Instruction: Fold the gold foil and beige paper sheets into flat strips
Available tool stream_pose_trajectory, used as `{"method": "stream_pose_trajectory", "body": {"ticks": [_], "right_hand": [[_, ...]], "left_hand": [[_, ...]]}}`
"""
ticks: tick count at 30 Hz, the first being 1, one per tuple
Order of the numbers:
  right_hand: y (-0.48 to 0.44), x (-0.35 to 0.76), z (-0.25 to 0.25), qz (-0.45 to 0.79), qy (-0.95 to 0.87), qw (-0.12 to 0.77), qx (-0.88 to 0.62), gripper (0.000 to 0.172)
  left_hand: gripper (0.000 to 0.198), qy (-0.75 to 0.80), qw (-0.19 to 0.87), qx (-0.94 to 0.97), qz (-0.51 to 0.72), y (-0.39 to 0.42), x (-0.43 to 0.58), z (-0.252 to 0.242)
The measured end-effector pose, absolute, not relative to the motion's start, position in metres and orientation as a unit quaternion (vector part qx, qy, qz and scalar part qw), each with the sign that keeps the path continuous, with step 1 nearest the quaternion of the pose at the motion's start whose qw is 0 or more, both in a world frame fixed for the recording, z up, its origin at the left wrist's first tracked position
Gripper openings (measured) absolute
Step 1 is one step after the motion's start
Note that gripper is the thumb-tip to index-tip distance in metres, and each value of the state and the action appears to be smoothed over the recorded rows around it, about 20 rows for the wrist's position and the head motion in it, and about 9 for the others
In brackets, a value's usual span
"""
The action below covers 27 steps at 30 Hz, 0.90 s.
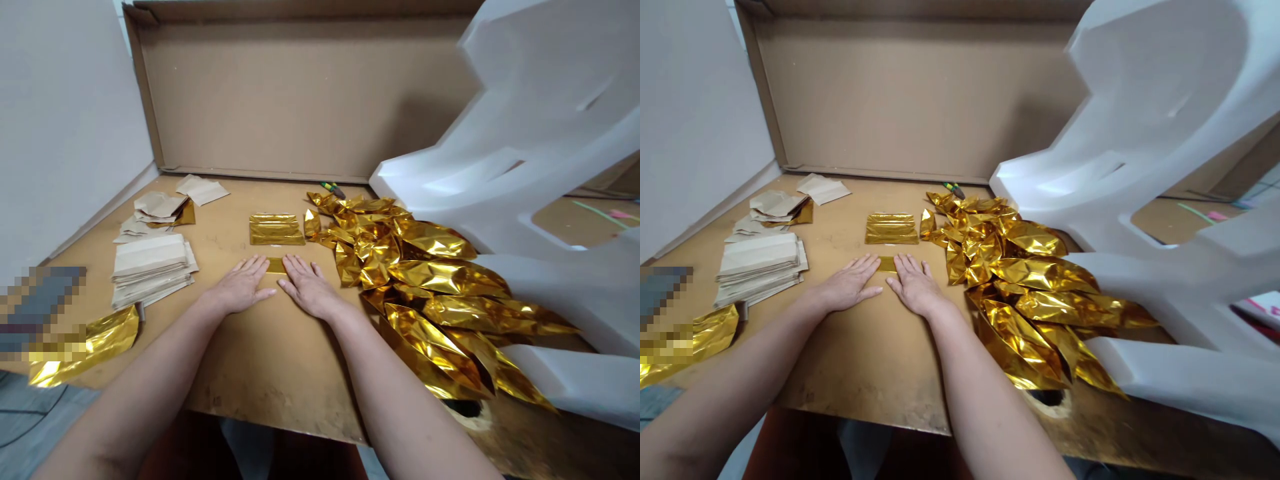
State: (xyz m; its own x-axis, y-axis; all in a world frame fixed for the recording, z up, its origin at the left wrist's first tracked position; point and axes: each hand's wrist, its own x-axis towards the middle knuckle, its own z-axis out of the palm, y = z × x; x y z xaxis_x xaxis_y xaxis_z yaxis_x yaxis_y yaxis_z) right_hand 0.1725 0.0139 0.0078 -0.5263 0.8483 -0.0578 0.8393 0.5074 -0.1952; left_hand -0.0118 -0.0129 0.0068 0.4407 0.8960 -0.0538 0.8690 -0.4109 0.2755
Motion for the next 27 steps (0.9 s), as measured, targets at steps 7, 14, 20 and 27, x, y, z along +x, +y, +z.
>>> {"method": "stream_pose_trajectory", "body": {"ticks": [7,14,20,27], "right_hand": [[0.017,0.184,0.006,0.094,-0.858,0.011,-0.505,0.066],[0.016,0.19,0.016,0.051,-0.852,0.015,-0.521,0.053],[0.012,0.184,0.027,-0.001,-0.849,0.061,-0.524,0.029],[0.011,0.178,0.028,-0.01,-0.848,0.09,-0.522,0.022]], "left_hand": [[0.07,0.532,0.129,0.835,0.049,-0.012,-0.012,0.005],[0.065,0.537,0.132,0.831,0.056,-0.012,-0.013,0.007],[0.054,0.534,0.114,0.832,0.102,-0.004,-0.02,-0.002],[0.047,0.533,0.095,0.83,0.135,0.0,-0.022,-0.005]]}}
